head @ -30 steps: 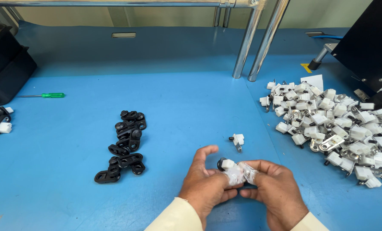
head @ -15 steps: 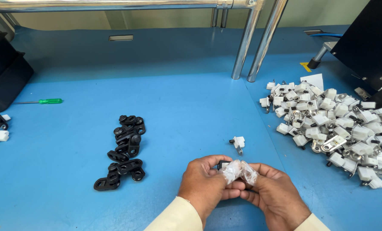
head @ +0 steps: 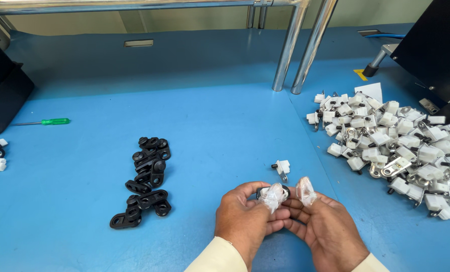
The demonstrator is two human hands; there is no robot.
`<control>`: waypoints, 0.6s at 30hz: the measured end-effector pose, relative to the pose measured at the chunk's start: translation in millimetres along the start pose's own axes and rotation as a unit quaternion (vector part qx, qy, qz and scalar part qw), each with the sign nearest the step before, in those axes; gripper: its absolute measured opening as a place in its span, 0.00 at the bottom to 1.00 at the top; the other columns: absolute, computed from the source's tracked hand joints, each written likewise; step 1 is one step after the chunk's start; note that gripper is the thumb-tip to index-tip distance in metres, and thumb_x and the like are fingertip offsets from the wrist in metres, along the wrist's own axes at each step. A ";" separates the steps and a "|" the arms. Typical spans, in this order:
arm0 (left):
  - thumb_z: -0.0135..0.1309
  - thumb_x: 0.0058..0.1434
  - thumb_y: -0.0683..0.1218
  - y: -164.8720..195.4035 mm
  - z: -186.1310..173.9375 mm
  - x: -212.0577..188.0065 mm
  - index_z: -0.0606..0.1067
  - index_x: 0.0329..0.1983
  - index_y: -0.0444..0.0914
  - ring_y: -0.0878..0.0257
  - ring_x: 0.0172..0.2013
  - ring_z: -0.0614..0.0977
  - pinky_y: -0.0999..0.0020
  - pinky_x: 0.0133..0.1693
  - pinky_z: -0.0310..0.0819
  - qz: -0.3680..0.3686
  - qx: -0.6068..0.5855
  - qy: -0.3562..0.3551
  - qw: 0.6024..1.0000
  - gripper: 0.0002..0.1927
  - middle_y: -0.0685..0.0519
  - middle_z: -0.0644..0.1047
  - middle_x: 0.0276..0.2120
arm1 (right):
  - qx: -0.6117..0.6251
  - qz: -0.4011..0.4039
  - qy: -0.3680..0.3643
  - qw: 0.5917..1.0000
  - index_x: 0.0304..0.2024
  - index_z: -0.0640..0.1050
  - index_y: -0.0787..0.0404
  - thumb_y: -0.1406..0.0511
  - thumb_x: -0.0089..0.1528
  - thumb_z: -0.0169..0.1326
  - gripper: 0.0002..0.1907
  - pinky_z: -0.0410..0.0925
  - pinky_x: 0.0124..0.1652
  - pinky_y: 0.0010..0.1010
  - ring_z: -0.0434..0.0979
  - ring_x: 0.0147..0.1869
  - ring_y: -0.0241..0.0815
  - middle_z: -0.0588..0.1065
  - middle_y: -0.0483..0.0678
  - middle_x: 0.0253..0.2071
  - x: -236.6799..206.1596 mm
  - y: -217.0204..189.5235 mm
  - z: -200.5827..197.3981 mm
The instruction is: The person picks a black plastic bracket and a white roller component from piles on the workbench, presses the roller onto the bracket by hand, and places the assembled unit onto a growing pile of finished assemblies on the right side of the bench.
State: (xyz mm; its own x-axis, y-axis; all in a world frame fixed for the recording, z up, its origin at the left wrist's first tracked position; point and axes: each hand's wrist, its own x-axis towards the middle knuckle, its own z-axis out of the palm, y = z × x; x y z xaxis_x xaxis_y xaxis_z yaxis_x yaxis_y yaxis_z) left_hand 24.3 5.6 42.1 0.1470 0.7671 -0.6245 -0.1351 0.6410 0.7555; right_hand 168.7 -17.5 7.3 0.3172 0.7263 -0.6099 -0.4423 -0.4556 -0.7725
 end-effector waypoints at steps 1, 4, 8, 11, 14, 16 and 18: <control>0.60 0.65 0.46 0.3 -0.5 0.2 0.78 0.53 0.35 0.64 0.35 0.87 0.73 0.36 0.85 -0.014 -0.014 -0.008 1.000 0.15 0.47 0.84 0.35 | 0.005 0.000 -0.009 1.000 0.44 0.78 0.67 0.56 0.68 0.48 0.19 0.73 0.39 0.35 0.80 0.38 0.41 0.80 0.53 0.36 0.3 -0.3 -1.5; 0.51 0.65 0.39 -0.1 -1.5 1.8 0.75 0.55 0.34 0.62 0.35 0.89 0.72 0.37 0.87 -0.011 -0.072 -0.035 0.997 0.15 0.47 0.84 0.37 | -0.059 0.019 0.007 0.998 0.45 0.80 0.66 0.61 0.68 0.53 0.13 0.73 0.41 0.33 0.78 0.37 0.41 0.79 0.52 0.36 6.8 -0.1 -2.7; 0.51 0.65 0.39 -3.0 0.3 3.7 0.74 0.57 0.33 0.63 0.35 0.87 0.72 0.38 0.85 -0.024 -0.015 -0.063 0.998 0.16 0.46 0.84 0.39 | -0.069 -0.024 0.012 0.997 0.44 0.80 0.70 0.67 0.65 0.53 0.12 0.74 0.39 0.35 0.79 0.34 0.43 0.81 0.56 0.35 12.4 1.4 -5.5; 0.54 0.66 0.40 -5.3 1.8 3.6 0.74 0.57 0.38 0.62 0.36 0.87 0.71 0.39 0.85 -0.031 0.035 -0.039 0.998 0.16 0.45 0.83 0.39 | -0.062 -0.028 0.023 0.997 0.46 0.80 0.71 0.68 0.65 0.50 0.12 0.74 0.39 0.36 0.77 0.34 0.44 0.80 0.56 0.36 12.3 0.1 -2.7; 0.51 0.65 0.39 -5.9 0.3 3.3 0.77 0.55 0.35 0.61 0.35 0.87 0.70 0.38 0.85 -0.022 -0.004 -0.040 0.999 0.16 0.47 0.84 0.39 | -0.052 -0.009 0.024 0.998 0.43 0.79 0.69 0.59 0.67 0.53 0.16 0.72 0.38 0.33 0.76 0.32 0.40 0.79 0.53 0.34 6.0 -0.9 2.2; 0.50 0.64 0.37 -5.1 -0.9 3.6 0.79 0.54 0.33 0.61 0.35 0.87 0.69 0.38 0.86 -0.037 -0.042 -0.061 0.997 0.16 0.47 0.84 0.38 | -0.055 0.004 0.025 0.998 0.42 0.80 0.68 0.55 0.69 0.51 0.20 0.71 0.38 0.31 0.78 0.33 0.38 0.79 0.52 0.35 1.8 -5.3 1.2; 0.51 0.66 0.38 -4.9 -0.8 3.2 0.79 0.54 0.32 0.62 0.35 0.87 0.70 0.38 0.86 -0.054 -0.046 -0.062 0.996 0.15 0.46 0.84 0.38 | -0.060 -0.003 0.018 0.998 0.42 0.79 0.66 0.61 0.68 0.53 0.12 0.72 0.39 0.31 0.77 0.34 0.38 0.79 0.52 0.35 0.3 -5.1 2.3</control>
State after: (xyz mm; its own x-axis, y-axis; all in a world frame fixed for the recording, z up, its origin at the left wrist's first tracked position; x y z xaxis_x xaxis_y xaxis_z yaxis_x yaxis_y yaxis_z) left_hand 24.7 4.9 36.3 0.2849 0.6875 -0.6679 -0.2007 0.7241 0.6598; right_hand 169.1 -13.7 11.5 0.3502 0.7113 -0.6094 -0.3377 -0.5110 -0.7905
